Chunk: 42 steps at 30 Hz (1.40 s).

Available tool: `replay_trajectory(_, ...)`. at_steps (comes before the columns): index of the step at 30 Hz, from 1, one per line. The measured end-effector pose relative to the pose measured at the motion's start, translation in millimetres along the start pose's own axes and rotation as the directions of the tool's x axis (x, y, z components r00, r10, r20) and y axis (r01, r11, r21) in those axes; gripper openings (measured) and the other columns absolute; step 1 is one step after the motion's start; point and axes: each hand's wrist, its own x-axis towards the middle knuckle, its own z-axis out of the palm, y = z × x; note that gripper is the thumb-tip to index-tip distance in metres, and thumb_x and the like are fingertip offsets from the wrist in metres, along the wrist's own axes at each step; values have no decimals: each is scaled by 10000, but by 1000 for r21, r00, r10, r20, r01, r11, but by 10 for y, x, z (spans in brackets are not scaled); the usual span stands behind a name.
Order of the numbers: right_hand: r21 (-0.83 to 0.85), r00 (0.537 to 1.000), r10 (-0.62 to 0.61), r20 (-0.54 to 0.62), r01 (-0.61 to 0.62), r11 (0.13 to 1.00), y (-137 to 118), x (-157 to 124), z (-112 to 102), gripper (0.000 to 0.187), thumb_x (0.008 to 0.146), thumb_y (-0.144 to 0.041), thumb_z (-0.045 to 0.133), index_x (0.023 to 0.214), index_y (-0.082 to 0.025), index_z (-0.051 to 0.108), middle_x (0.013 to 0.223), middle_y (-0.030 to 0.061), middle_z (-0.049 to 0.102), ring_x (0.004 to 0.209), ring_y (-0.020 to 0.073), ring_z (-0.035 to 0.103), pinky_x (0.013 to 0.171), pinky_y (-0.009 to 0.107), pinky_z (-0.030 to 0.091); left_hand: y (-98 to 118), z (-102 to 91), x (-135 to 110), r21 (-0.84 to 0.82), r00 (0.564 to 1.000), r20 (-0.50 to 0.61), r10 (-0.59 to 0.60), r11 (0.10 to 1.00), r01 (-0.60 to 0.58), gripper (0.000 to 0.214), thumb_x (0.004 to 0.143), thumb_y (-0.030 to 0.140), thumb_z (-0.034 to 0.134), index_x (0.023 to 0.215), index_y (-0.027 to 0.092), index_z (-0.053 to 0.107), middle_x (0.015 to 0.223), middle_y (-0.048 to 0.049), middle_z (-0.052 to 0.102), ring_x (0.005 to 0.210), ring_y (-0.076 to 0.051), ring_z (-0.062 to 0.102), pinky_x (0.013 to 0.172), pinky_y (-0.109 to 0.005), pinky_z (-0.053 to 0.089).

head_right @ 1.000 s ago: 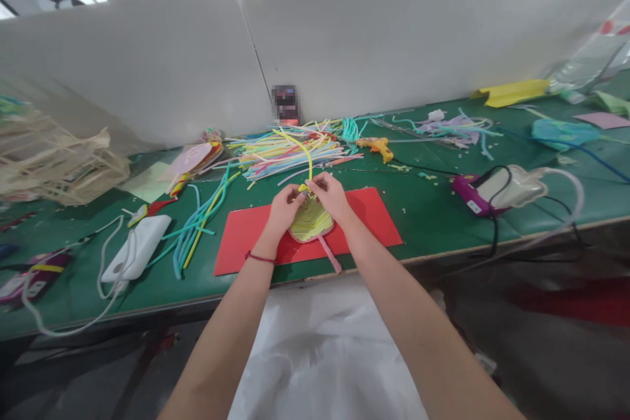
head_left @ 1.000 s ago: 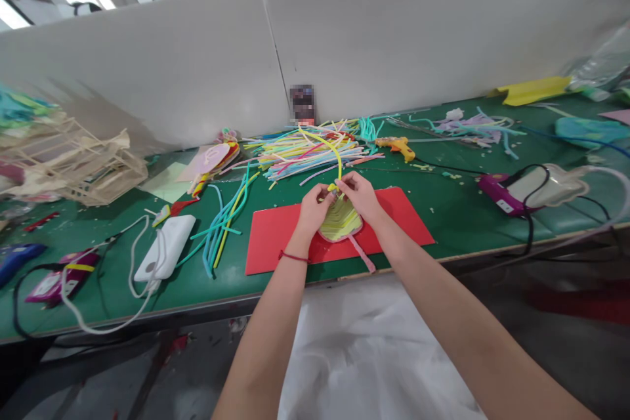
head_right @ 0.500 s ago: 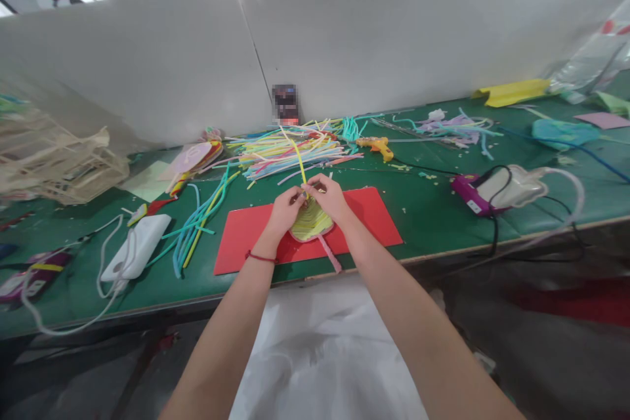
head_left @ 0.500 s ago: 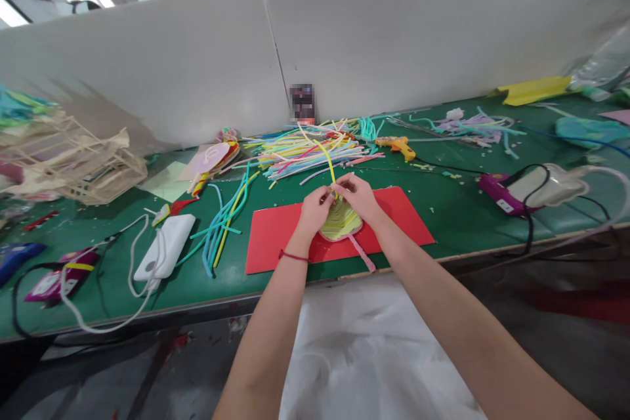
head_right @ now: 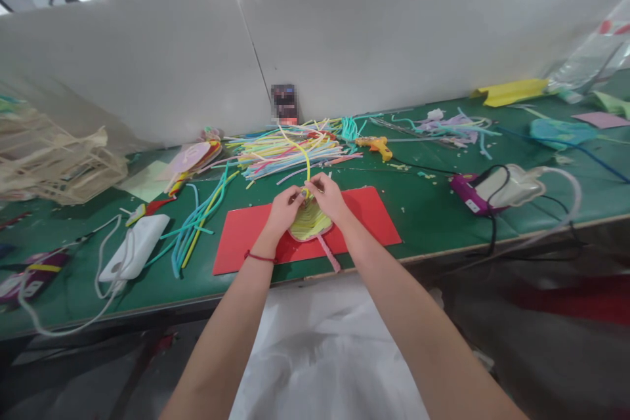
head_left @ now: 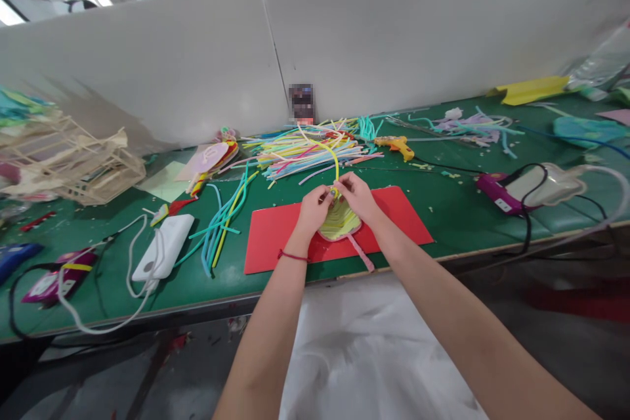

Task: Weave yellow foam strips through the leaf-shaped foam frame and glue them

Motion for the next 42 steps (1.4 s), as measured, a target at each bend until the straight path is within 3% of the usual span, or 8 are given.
replay_trajectory(15, -47, 999, -34, -26, 33, 998, 30, -18, 28, 291, 763, -501, 499, 755, -220, 420, 727, 0, 477, 633, 134, 489, 494, 258, 418, -15, 15, 17, 97, 1000, 24, 13, 995, -16, 180, 806, 238, 447, 640, 176, 478, 603, 20, 507, 593, -109, 464, 586, -224, 349)
replay_trajectory(25, -105, 992, -80, -96, 70, 992, 30, -7, 24, 227, 794, -426, 475, 750, -221, 389, 690, -7, 455, 652, 141, 485, 588, 284, 413, -10, 69, 4, -88, 998, 59, -12, 996, 17, 132, 805, 226, 446, 682, 178, 443, 618, 37, 505, 570, -86, 474, 585, -206, 377)
replay_trajectory(42, -27, 997, -1, -78, -1, 1000, 47, 16, 11, 306, 722, -491, 563, 726, -205, 452, 642, -22, 497, 553, 113, 502, 452, 236, 403, -71, 41, -32, 163, 987, 11, 163, 973, -163, 178, 844, 186, 408, 727, 174, 541, 686, -2, 547, 662, -111, 500, 631, -222, 385)
